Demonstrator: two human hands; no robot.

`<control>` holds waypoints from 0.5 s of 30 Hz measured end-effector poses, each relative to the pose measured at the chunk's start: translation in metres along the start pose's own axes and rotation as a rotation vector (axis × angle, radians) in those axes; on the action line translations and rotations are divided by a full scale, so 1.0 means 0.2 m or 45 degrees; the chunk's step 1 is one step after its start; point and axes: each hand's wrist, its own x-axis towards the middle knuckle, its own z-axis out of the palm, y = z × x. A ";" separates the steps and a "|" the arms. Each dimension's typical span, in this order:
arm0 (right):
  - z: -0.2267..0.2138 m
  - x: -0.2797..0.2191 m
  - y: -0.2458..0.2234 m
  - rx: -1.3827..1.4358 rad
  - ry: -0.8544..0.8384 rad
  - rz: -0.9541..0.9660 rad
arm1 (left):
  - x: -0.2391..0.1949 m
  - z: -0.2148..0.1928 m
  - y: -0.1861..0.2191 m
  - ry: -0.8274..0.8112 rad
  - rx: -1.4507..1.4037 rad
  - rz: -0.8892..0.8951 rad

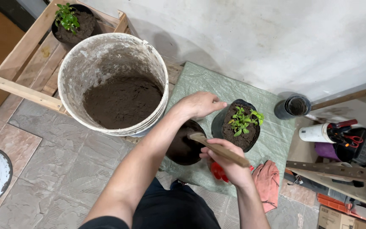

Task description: The person fills a black plastic bag with soil from a white bucket using a wooden scoop, adds more soil by hand, and then sprays the surface with water using a spray bottle.

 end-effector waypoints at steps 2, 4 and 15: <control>-0.07 -0.06 -0.12 0.207 -0.313 -0.163 | -0.21 -0.15 0.07 0.147 -0.053 0.227; -0.09 -0.09 -0.17 0.316 -0.322 -0.158 | -0.44 -0.30 0.05 0.233 -0.065 0.281; 0.43 0.06 -0.72 0.145 -0.452 -0.206 | -0.82 -0.71 -1.06 0.926 0.121 0.288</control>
